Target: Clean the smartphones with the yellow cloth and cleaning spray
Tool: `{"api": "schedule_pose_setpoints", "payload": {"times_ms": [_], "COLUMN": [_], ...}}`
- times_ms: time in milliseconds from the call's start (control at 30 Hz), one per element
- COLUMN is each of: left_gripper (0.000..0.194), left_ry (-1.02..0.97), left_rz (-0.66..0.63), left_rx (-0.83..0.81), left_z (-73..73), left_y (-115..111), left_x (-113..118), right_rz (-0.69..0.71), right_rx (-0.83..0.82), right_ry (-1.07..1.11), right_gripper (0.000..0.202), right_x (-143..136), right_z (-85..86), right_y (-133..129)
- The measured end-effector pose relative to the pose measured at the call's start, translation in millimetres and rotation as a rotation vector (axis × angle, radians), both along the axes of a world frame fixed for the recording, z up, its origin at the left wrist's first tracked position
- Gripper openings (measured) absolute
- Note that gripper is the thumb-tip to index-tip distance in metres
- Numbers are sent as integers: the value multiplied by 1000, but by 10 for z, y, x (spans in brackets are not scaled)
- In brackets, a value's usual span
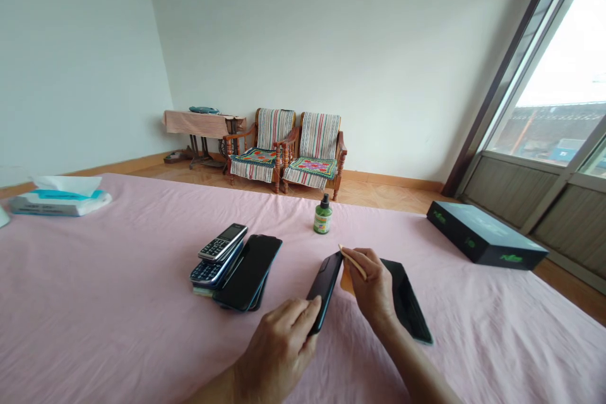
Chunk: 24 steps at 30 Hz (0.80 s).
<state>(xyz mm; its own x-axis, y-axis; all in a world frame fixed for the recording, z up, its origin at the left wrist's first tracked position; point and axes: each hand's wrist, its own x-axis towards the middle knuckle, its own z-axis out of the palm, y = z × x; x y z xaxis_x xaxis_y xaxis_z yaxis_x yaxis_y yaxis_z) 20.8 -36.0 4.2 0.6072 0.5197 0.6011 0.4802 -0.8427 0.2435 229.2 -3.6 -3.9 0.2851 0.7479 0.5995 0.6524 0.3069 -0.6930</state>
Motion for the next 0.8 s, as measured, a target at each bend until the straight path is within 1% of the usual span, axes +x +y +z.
{"api": "schedule_pose_setpoints", "payload": {"times_ms": [133, 233, 433, 533, 600, 733, 800], "left_gripper": [48, 49, 48, 45, 44, 45, 46], "left_ry": [6, 0, -97, -147, -168, -170, -160], "left_rz": [-9, -14, -8, -6, -9, -12, -10], "left_rx": [17, -8, -99, -127, -124, -93, -91], "left_z": [-1, -24, -44, -26, -16, -21, -29], "left_y": [-1, 3, 34, 50, 54, 56, 58], "left_x": [-4, -6, -16, -27, -32, -38, -41], "right_rz": [69, 124, 248, 299, 272, 119, 75], "right_rx": [-1, 16, 144, 168, 167, 121, 93], "right_ry": [-69, -100, -80, -109, -128, -120, -123], "right_gripper": [26, 26, 31, 35, 37, 33, 31], "right_x": [7, -36, -352, -439, -411, -232, -163], "right_z": [-12, 5, 23, 12, 9, 29, 45], "right_y": [37, -43, -319, -333, -266, -45, 20]}}
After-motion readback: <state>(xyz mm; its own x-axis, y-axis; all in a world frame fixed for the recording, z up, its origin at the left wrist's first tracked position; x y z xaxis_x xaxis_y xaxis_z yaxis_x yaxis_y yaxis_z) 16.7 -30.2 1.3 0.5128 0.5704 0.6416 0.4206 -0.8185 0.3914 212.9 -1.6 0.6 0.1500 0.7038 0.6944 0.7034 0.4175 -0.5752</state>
